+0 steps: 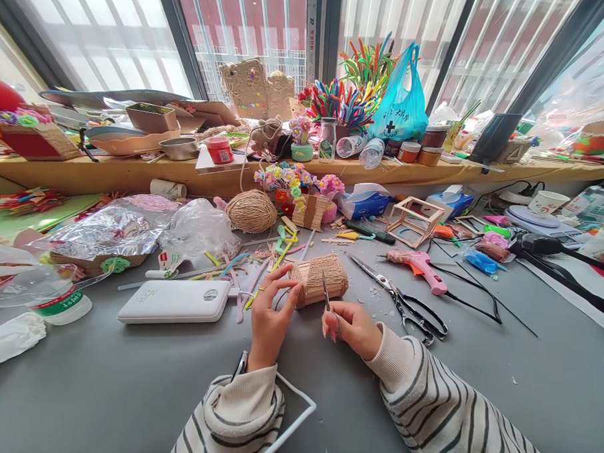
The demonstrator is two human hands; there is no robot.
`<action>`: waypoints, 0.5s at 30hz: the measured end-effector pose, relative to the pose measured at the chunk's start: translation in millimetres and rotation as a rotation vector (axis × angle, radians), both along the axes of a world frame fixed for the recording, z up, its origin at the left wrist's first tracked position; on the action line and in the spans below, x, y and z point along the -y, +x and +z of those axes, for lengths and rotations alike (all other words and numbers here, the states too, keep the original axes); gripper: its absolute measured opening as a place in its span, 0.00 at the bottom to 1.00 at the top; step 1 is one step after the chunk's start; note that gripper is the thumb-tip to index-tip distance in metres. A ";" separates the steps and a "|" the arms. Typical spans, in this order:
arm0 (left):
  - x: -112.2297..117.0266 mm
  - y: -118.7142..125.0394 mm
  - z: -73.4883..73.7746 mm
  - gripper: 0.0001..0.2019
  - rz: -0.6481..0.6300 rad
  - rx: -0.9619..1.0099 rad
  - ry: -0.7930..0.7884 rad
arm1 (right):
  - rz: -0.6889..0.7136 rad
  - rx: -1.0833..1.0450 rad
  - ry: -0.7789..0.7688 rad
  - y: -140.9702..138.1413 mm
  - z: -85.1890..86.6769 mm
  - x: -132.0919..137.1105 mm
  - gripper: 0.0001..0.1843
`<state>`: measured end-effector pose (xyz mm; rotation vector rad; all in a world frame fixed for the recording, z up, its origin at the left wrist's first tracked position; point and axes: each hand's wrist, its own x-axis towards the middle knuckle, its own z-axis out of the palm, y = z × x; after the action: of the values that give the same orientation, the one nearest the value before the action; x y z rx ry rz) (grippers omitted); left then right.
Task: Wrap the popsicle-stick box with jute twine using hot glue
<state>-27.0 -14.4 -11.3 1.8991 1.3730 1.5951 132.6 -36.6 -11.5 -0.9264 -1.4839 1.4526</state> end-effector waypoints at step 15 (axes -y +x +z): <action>-0.5 0.2 -0.8 0.05 0.008 0.007 -0.004 | 0.034 -0.165 -0.028 1.9 2.0 -4.9 0.36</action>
<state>-26.7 -13.9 -12.1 1.8866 1.3821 1.6004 134.4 -31.8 -9.5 -0.7817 -1.3669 1.5399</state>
